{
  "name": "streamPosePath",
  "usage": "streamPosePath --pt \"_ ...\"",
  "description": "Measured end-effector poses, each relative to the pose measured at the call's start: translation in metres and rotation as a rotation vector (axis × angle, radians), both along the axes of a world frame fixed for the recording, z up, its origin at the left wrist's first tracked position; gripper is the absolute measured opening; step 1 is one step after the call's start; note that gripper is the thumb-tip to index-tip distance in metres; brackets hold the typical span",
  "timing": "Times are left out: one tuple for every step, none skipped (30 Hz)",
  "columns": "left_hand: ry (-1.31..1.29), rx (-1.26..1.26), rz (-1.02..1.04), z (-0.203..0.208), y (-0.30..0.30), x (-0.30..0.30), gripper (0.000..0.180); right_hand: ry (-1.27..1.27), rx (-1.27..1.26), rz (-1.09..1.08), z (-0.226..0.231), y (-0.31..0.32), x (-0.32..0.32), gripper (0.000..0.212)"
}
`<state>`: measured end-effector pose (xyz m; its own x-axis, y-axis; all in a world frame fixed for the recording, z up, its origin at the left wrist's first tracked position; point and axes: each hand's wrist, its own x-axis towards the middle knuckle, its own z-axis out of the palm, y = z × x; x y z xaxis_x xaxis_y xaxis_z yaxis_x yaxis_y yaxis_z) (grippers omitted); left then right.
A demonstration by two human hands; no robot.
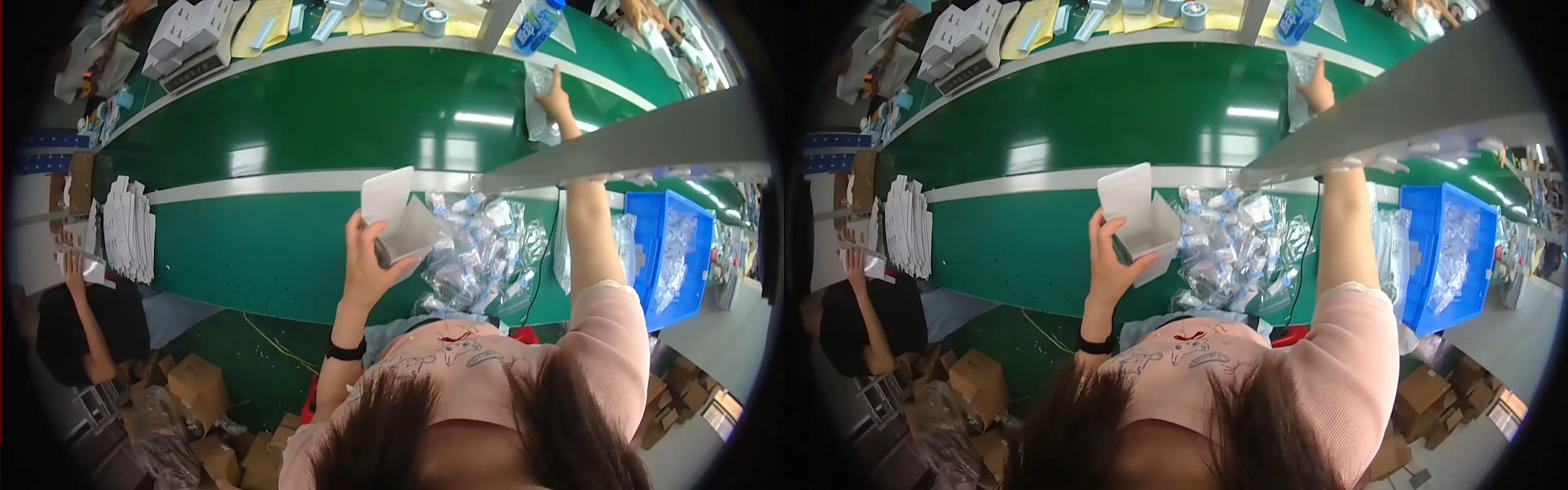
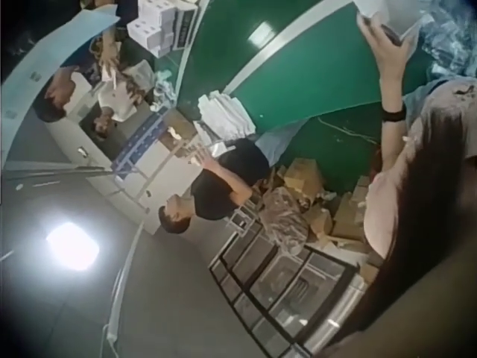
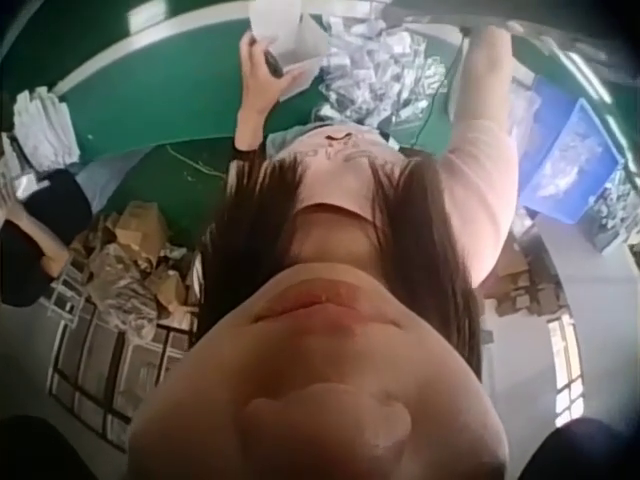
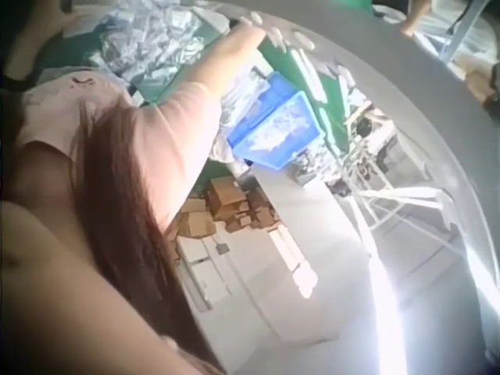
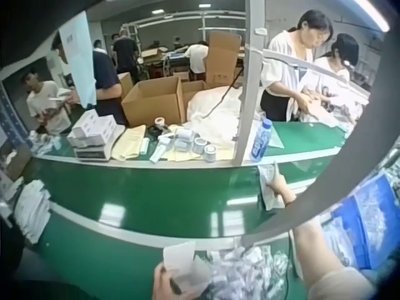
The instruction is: The person packs items by hand, picking up a small plastic bag from a blue bin, placing it into a white box, and then inserting a larger bubble-wrapped item into the same box. The person then closes the box and sets it aside on the green table.
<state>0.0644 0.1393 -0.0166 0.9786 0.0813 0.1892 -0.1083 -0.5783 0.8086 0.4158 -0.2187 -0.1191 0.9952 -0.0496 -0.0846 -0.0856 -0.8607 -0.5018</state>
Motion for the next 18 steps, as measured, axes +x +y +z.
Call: streamPosePath --pt "-0.057 0.012 -0.014 -0.003 -0.003 0.002 0.072 -0.110 -0.016 -0.034 0.002 -0.014 -0.014 0.083" --pt "-0.121 0.020 -0.032 -0.005 -0.006 0.005 0.073 -0.227 -0.038 -0.072 0.008 -0.030 -0.030 0.078" --pt "-0.061 0.057 0.083 -0.018 0.007 -0.014 0.073 -0.169 0.004 0.043 0.053 0.029 -0.109 0.078" --pt "-0.103 -0.063 0.068 -0.022 0.001 -0.004 0.072 -0.222 -0.179 -0.101 0.128 0.063 -0.116 0.079" --pt "-0.139 -0.186 0.056 -0.023 -0.006 0.003 0.072 -0.225 -0.199 -0.146 0.079 -0.014 -0.099 0.079" --pt "-0.144 -0.203 0.019 -0.021 -0.011 0.008 0.072 -0.268 0.728 -0.201 0.046 -0.096 -0.129 0.062" --pt "-0.137 -0.197 0.060 -0.025 -0.006 0.005 0.071 -0.324 1.010 -0.197 0.069 -0.054 -0.155 0.055" --pt "-0.146 -0.223 0.065 -0.026 -0.005 0.006 0.071 -0.415 1.262 -0.215 0.118 -0.011 -0.203 0.049" --pt "-0.153 -0.240 0.064 -0.028 -0.007 0.004 0.071 -0.414 1.262 -0.219 0.121 0.000 -0.233 0.049" --pt "-0.151 -0.238 0.065 -0.028 -0.008 0.000 0.071 -0.323 1.545 -0.190 0.123 0.007 -0.258 0.047" --pt "-0.167 -0.225 0.055 -0.025 -0.011 0.000 0.070 -0.243 1.817 -0.166 0.128 0.015 -0.278 0.046" --pt "-0.180 -0.207 0.047 -0.023 -0.014 -0.003 0.070 -0.303 1.669 -0.183 0.137 0.040 -0.291 0.047" --pt "-0.197 -0.187 0.043 -0.021 -0.015 -0.006 0.070 -0.357 1.521 -0.196 0.152 0.071 -0.299 0.048" --pt "-0.197 -0.186 0.029 -0.021 -0.017 -0.011 0.070 -0.374 1.439 -0.216 0.164 0.099 -0.305 0.053" --pt "-0.177 -0.194 0.070 -0.021 -0.018 -0.015 0.069 -0.387 1.358 -0.232 0.170 0.125 -0.310 0.058" --pt "-0.160 -0.204 0.115 -0.021 -0.018 -0.020 0.069 -0.439 1.258 -0.175 0.170 0.147 -0.310 0.063" --pt "-0.144 -0.213 0.155 -0.019 -0.018 -0.023 0.069 -0.493 1.157 -0.122 0.170 0.166 -0.310 0.068" --pt "-0.149 -0.206 0.152 -0.019 -0.018 -0.027 0.069 -0.547 1.086 -0.069 0.169 0.186 -0.313 0.073"
